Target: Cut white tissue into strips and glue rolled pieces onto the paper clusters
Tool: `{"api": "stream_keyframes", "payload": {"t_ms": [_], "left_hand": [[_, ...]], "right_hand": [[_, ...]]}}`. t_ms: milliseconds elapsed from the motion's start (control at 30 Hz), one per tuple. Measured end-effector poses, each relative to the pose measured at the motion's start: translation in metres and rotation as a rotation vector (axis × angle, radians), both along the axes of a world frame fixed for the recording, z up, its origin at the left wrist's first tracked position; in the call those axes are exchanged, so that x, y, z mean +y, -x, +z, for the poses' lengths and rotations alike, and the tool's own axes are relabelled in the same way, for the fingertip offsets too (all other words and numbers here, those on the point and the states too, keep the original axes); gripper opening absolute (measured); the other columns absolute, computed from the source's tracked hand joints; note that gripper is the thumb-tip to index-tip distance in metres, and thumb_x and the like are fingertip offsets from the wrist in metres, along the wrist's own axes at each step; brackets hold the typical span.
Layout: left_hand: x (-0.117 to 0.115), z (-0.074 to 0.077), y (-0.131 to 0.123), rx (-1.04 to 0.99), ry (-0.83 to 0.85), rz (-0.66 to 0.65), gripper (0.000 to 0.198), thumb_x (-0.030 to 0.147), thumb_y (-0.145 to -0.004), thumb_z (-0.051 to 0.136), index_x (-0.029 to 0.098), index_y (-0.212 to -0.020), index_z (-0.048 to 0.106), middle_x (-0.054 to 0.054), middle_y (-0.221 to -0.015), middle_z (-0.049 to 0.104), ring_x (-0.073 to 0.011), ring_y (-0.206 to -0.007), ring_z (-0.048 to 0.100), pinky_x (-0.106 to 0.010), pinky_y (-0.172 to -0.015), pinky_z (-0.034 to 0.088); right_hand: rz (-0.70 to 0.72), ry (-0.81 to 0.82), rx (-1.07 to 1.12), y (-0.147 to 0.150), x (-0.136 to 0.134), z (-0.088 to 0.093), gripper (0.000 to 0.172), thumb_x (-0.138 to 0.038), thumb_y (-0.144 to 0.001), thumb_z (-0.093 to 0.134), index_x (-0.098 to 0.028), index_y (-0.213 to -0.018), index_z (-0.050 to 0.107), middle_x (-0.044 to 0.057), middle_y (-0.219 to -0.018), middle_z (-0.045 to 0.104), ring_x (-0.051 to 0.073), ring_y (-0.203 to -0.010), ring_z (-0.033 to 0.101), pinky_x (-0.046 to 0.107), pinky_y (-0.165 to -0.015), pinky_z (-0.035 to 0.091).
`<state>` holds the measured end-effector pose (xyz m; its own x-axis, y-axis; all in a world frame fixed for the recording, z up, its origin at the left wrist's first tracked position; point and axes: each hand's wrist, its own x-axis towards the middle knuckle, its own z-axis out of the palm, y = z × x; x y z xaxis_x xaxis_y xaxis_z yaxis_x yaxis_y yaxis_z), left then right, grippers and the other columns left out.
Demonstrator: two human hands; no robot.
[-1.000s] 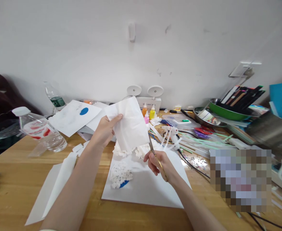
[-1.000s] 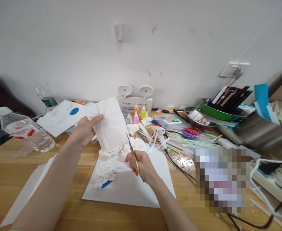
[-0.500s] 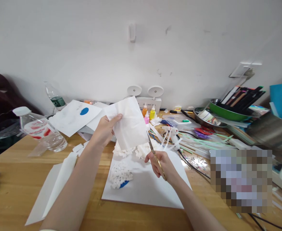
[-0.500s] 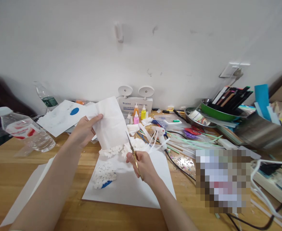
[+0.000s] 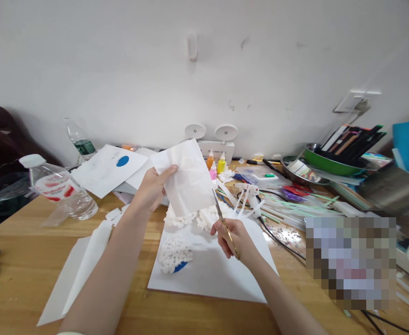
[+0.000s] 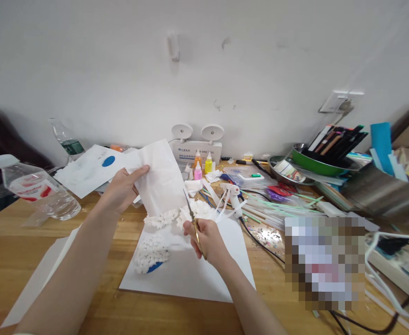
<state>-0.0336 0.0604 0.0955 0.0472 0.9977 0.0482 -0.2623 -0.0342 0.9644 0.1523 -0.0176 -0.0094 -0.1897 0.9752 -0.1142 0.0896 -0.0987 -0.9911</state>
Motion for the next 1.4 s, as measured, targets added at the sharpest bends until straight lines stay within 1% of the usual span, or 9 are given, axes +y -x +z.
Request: {"api": "stream_keyframes", "payload": {"t_ms": [67, 300, 733, 900, 1000, 1133, 1300, 1400], "left_hand": [[0.0, 0.0, 0.0, 0.003, 0.001, 0.003, 0.025, 0.024, -0.067, 0.067, 0.013, -0.089, 0.066, -0.01, -0.09, 0.07, -0.0219, -0.08, 0.066, -0.028, -0.066, 0.054], [0.0, 0.001, 0.0, 0.001, 0.007, 0.017, 0.023, 0.023, -0.066, 0.067, 0.013, -0.087, 0.067, -0.009, -0.089, 0.07, -0.0215, -0.078, 0.066, -0.024, -0.058, 0.054], [0.0, 0.001, 0.0, 0.006, 0.016, 0.024, 0.025, 0.025, -0.067, 0.067, 0.013, -0.088, 0.067, -0.008, -0.086, 0.071, -0.0206, -0.077, 0.066, -0.025, -0.06, 0.053], [0.002, -0.003, 0.001, 0.005, -0.008, 0.003, 0.027, 0.027, -0.067, 0.068, 0.013, -0.09, 0.066, -0.009, -0.087, 0.071, -0.0208, -0.076, 0.066, -0.025, -0.061, 0.053], [0.002, -0.006, 0.001, 0.01, -0.027, -0.033, 0.028, 0.029, -0.067, 0.068, 0.013, -0.09, 0.066, -0.009, -0.085, 0.071, -0.0207, -0.074, 0.066, -0.025, -0.058, 0.052], [0.0, -0.006, -0.004, 0.038, 0.013, -0.075, 0.028, 0.031, -0.068, 0.067, 0.013, -0.089, 0.066, -0.009, -0.082, 0.071, -0.0204, -0.071, 0.066, -0.025, -0.057, 0.051], [-0.005, -0.004, -0.01, 0.043, 0.049, -0.079, 0.029, 0.03, -0.068, 0.067, 0.012, -0.091, 0.066, -0.009, -0.087, 0.07, -0.0199, -0.074, 0.065, -0.025, -0.06, 0.051], [-0.005, -0.004, -0.012, 0.042, 0.051, -0.086, 0.03, 0.03, -0.067, 0.067, 0.012, -0.091, 0.066, -0.009, -0.088, 0.07, -0.02, -0.075, 0.065, -0.024, -0.059, 0.051]], "right_hand": [[-0.001, 0.006, 0.004, 0.0, 0.0, 0.0, 0.051, -0.065, -0.072, 0.044, -0.015, -0.065, 0.052, -0.008, -0.027, 0.038, 0.005, -0.022, 0.029, 0.018, -0.03, 0.019], [-0.013, 0.053, 0.034, 0.001, 0.002, 0.0, 0.051, -0.065, -0.068, 0.048, -0.015, -0.064, 0.051, -0.008, -0.026, 0.038, 0.005, -0.021, 0.029, 0.018, -0.028, 0.02], [-0.023, 0.11, 0.031, 0.002, 0.001, 0.005, 0.047, -0.063, -0.064, 0.052, -0.016, -0.063, 0.049, -0.008, -0.024, 0.039, 0.005, -0.02, 0.028, 0.017, -0.026, 0.019], [-0.007, 0.023, -0.022, 0.002, -0.002, 0.008, 0.054, -0.068, -0.069, 0.043, -0.015, -0.061, 0.049, -0.007, -0.027, 0.039, 0.004, -0.021, 0.028, 0.017, -0.027, 0.019], [0.003, -0.024, -0.003, 0.003, -0.003, 0.009, 0.058, -0.071, -0.07, 0.038, -0.015, -0.061, 0.049, -0.005, -0.029, 0.041, 0.004, -0.022, 0.029, 0.017, -0.028, 0.02], [0.017, -0.063, 0.025, 0.003, -0.004, 0.007, 0.058, -0.07, -0.071, 0.038, -0.014, -0.062, 0.051, -0.005, -0.03, 0.042, 0.004, -0.023, 0.029, 0.017, -0.029, 0.021], [0.029, -0.081, 0.063, 0.001, -0.003, 0.004, 0.057, -0.068, -0.074, 0.037, -0.014, -0.062, 0.051, -0.005, -0.029, 0.041, 0.004, -0.023, 0.027, 0.017, -0.029, 0.019], [0.019, -0.101, 0.086, 0.0, -0.003, 0.004, 0.057, -0.068, -0.074, 0.037, -0.014, -0.062, 0.051, -0.005, -0.029, 0.041, 0.004, -0.024, 0.027, 0.018, -0.029, 0.019]]}}
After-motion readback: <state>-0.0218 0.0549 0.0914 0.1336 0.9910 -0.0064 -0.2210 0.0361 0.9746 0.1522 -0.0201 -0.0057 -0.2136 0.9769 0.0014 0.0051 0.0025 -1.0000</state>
